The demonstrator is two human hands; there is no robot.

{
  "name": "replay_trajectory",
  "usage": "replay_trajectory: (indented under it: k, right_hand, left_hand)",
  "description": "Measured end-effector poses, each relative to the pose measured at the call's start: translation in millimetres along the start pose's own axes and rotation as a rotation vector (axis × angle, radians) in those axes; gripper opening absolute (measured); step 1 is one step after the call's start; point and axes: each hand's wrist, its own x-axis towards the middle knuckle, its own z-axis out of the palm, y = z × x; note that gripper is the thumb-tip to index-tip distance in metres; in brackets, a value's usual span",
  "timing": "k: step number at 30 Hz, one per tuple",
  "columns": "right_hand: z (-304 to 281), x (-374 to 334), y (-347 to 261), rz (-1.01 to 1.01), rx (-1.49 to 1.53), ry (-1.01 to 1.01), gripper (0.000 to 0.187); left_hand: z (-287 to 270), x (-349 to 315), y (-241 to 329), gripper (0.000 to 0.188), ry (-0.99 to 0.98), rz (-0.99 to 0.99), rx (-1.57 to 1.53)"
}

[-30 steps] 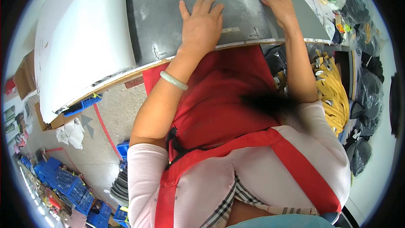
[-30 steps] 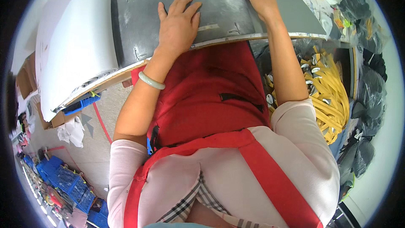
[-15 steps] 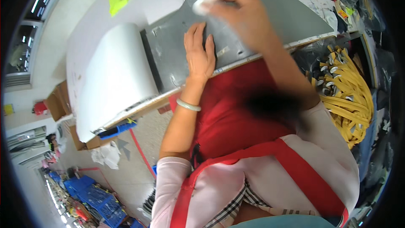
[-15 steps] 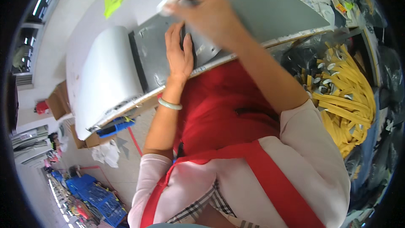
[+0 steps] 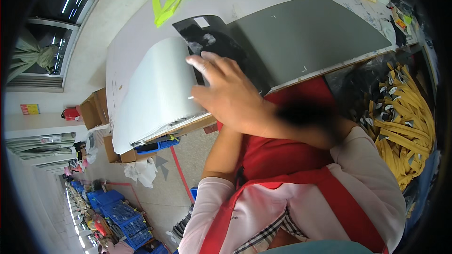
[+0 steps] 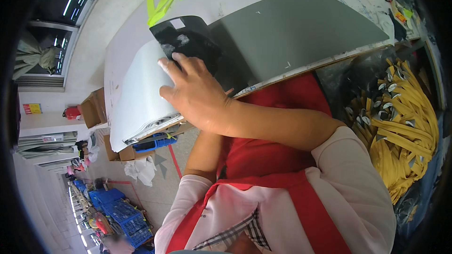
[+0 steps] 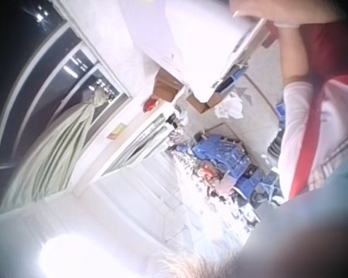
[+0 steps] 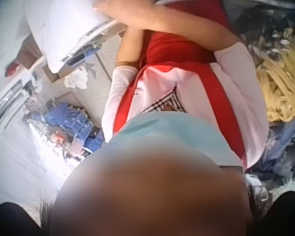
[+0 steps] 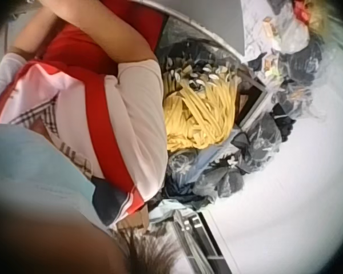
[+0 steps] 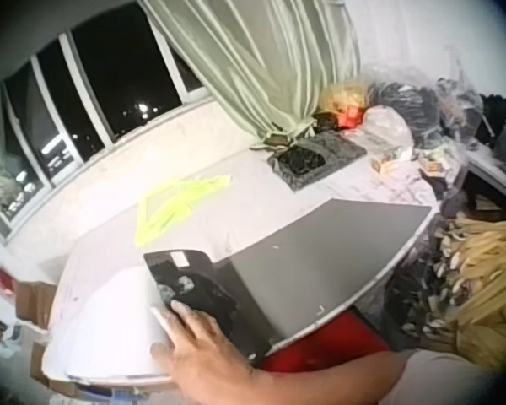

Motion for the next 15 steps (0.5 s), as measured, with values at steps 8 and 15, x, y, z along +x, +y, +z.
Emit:
replay_trajectory:
  k: [8,15]
  right_hand:
    - [-92,13,104,0.618,0.297,-0.068,0.021]
    - [-104,9,182,0.626,0.69,-0.075,0.015]
  left_hand:
    - [4,-18,54,0.037,0.068,0.042,-0.209]
    - [-10,-35,95,0.028,0.097,0.195,-0.026]
